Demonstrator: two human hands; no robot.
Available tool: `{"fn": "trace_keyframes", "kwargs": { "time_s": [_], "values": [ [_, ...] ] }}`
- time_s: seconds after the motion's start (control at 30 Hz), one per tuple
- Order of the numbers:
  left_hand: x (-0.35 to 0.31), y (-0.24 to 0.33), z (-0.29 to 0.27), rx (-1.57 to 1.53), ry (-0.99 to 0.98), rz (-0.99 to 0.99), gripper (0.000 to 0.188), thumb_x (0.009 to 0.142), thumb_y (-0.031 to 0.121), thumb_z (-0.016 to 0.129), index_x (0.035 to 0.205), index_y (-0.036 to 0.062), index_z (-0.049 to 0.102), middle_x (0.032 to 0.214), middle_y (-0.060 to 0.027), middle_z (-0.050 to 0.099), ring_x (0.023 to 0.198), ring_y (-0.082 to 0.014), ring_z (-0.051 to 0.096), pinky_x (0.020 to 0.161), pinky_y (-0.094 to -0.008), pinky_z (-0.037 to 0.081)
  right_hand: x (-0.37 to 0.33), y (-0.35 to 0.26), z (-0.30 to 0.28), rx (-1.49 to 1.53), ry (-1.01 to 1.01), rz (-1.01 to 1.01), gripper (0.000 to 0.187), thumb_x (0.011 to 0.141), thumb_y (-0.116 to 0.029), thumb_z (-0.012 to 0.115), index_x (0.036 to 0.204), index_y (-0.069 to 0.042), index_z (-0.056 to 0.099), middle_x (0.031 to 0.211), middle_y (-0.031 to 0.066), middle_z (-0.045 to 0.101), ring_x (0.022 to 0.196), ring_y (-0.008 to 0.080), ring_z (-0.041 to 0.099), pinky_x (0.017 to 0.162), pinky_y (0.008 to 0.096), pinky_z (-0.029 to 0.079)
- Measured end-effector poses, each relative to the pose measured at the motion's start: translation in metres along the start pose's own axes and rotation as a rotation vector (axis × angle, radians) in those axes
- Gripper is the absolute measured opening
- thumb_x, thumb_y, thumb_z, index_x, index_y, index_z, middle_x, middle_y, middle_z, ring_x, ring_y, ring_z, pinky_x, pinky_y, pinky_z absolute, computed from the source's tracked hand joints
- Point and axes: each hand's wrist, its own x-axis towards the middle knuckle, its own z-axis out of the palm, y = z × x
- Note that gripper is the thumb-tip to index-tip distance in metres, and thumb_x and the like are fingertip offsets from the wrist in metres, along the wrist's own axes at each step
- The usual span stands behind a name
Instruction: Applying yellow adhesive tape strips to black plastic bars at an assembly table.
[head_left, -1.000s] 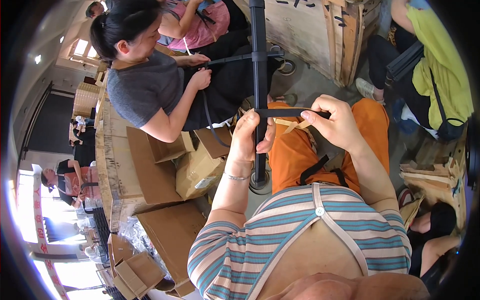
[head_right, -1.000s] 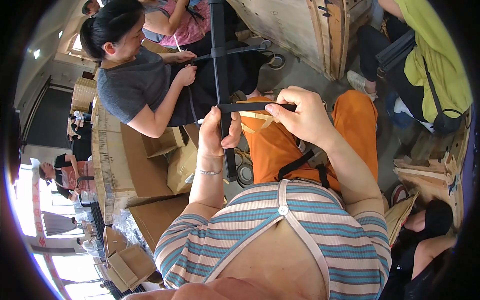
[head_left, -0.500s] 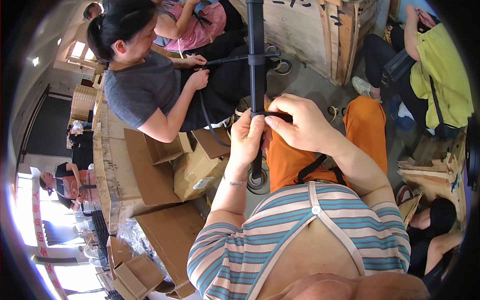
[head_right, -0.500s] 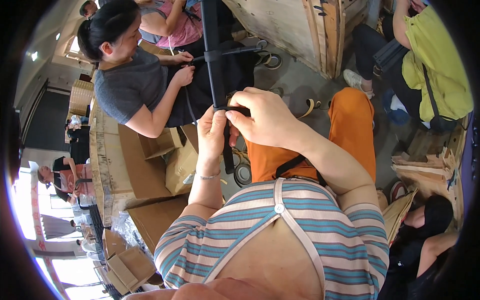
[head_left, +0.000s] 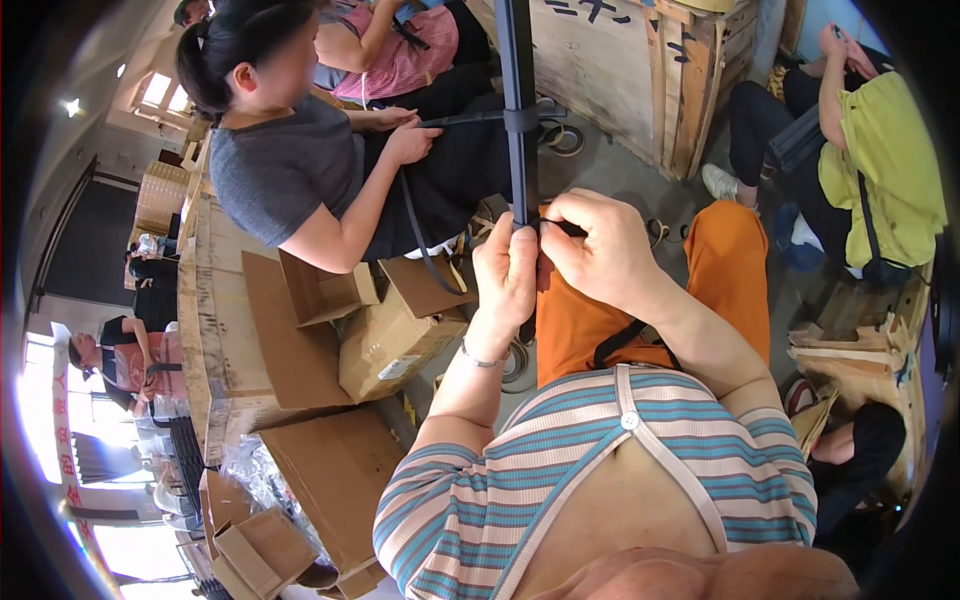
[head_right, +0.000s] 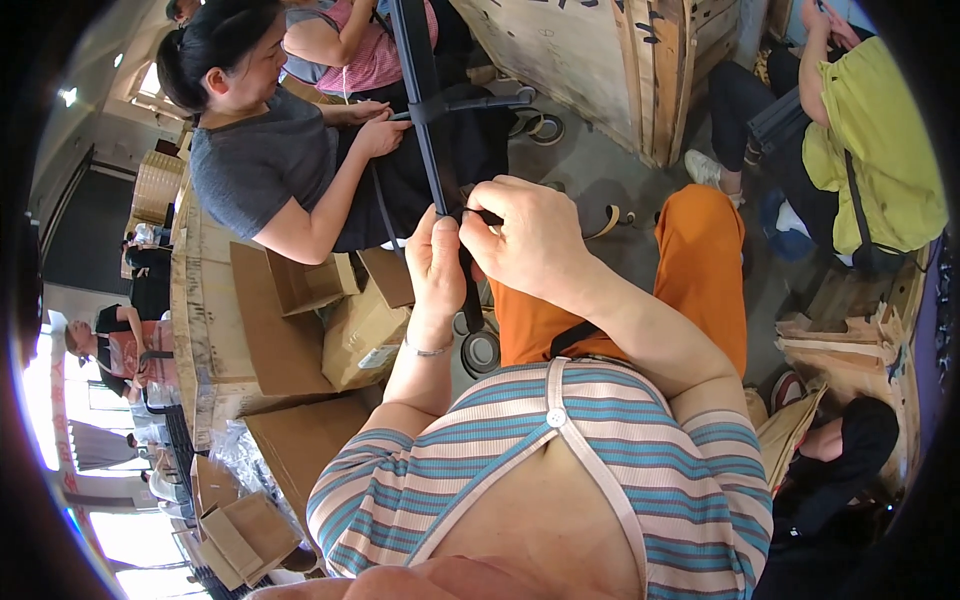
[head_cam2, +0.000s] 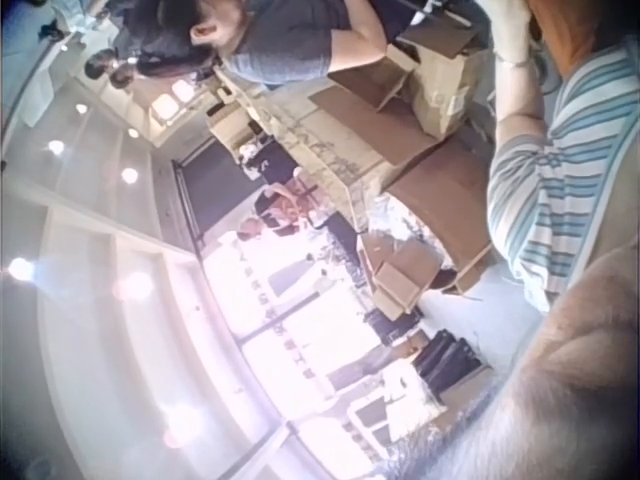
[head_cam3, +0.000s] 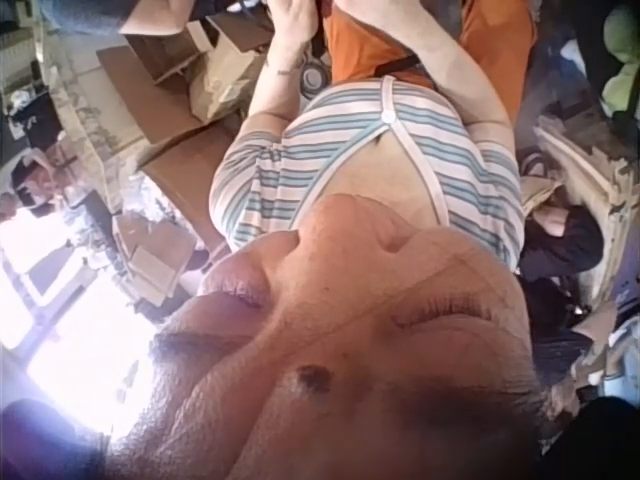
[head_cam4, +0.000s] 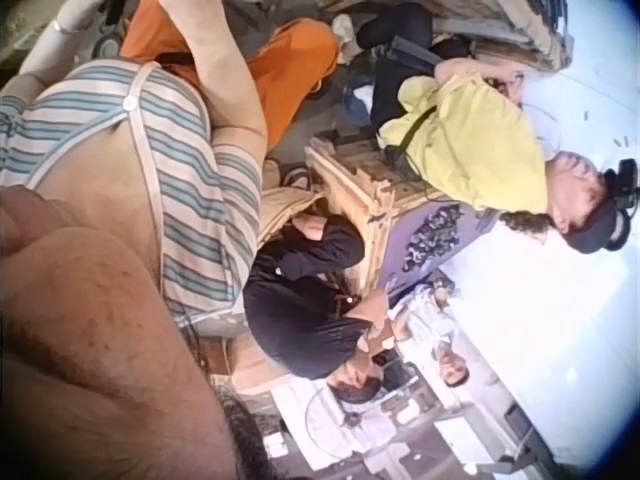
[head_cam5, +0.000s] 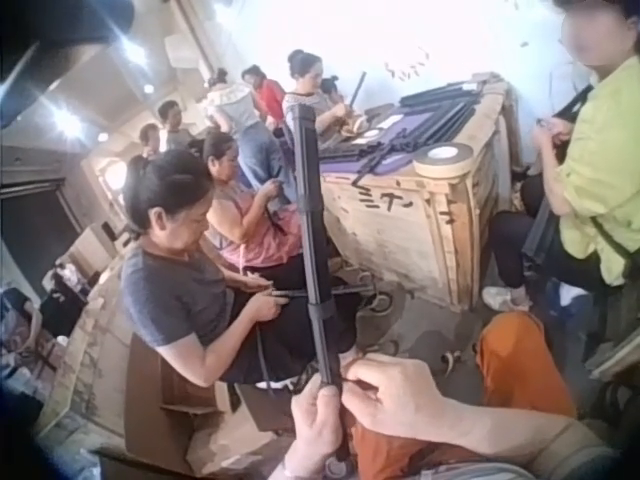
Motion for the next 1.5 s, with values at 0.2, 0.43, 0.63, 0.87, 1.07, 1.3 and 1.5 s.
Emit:
{"fn": "trace_keyframes", "kwargs": {
  "time_s": [0.2, 0.43, 0.63, 0.87, 1.07, 1.3, 1.5],
  "values": [
    [-0.012, 0.003, -0.006, 0.026, -0.033, 0.077, 0.031, 0.094, 0.021, 0.034, 0.073, 0.0022, 0.046, 0.048, -0.0027, 0.049, 0.039, -0.0078, 0.045, 0.038, -0.0206, 0.034, 0.004, 0.032, 0.018, -0.247, 0.093, 0.076, 0.01, 0.071, -0.015, 0.06, 0.069, -0.005, 0.059, 0.066, 0.0101, 0.057, 0.06, 0.0301, 0.058, 0.054, 0.0397, 0.045],
    [0.006, 0.031, -0.01, -0.789, -0.287, -0.165, 0.049, 0.088, 0.051, 0.041, 0.073, 0.0044, 0.04, 0.042, -0.007, 0.039, 0.027, -0.0152, 0.035, 0.026, -0.0242, 0.03, -0.008, 0.093, 0.006, 0.012, -0.076, 0.495, 0.019, 0.083, -0.017, 0.058, 0.077, 0.001, 0.058, 0.059, 0.0027, 0.054, 0.055, 0.006, 0.044, 0.052, 0.0251, 0.038],
    [0.015, 0.013, -0.016, -0.998, -0.301, -0.198, 0.047, 0.092, 0.05, 0.036, 0.073, 0.0065, 0.039, 0.041, -0.0043, 0.035, 0.025, -0.0131, 0.031, 0.023, -0.0228, 0.027, -0.007, 0.109, 0.005, 0.01, -0.119, 0.504, 0.023, 0.082, -0.022, 0.058, 0.079, 0.001, 0.06, 0.064, 0.0113, 0.059, 0.055, 0.0156, 0.054, 0.056, 0.0301, 0.042],
    [0.014, 0.007, -0.015, -0.552, -0.161, -0.277, 0.038, 0.091, 0.026, 0.047, 0.057, 0.0089, 0.043, 0.04, -0.0047, 0.045, 0.029, -0.0136, 0.041, 0.03, -0.0239, 0.032, -0.011, 0.108, 0.004, 0.039, -0.111, 0.391, 0.023, 0.084, -0.02, 0.058, 0.072, 0.0, 0.057, 0.056, 0.0061, 0.052, 0.053, 0.0106, 0.045, 0.052, 0.0281, 0.038],
    [0.005, -0.007, 0.0, -0.609, -0.222, -0.437, 0.031, 0.091, 0.025, 0.048, 0.067, 0.0054, 0.043, 0.042, -0.0049, 0.044, 0.028, -0.0143, 0.042, 0.028, -0.0234, 0.033, 0.005, 0.075, -0.01, 0.343, -0.061, 0.589, 0.015, 0.087, -0.018, 0.057, 0.078, -0.006, 0.058, 0.06, -0.003, 0.05, 0.049, 0.0034, 0.04, 0.045, 0.0192, 0.031],
    [-0.012, -0.023, 0.028, -0.482, -0.573, -0.546, 0.039, 0.091, 0.03, 0.052, 0.061, 0.0044, 0.045, 0.043, -0.005, 0.045, 0.032, -0.0144, 0.045, 0.032, -0.0229, 0.033, 0.023, 0.067, -0.009, 1.18, 0.134, 0.912, 0.02, 0.084, -0.023, 0.061, 0.092, -0.006, 0.054, 0.07, 0.004, 0.056, 0.053, 0.0164, 0.058, 0.045, 0.0246, 0.046],
    [-0.011, -0.032, 0.046, -0.435, -0.661, -0.561, 0.036, 0.088, 0.033, 0.055, 0.068, 0.0048, 0.045, 0.049, -0.0039, 0.048, 0.035, -0.0123, 0.046, 0.034, -0.0211, 0.036, 0.013, 0.085, -0.023, 1.768, -0.024, 0.851, 0.014, 0.085, -0.02, 0.059, 0.08, -0.007, 0.057, 0.059, 0.001, 0.057, 0.044, 0.0102, 0.049, 0.042, 0.0212, 0.037]
  ]
}}
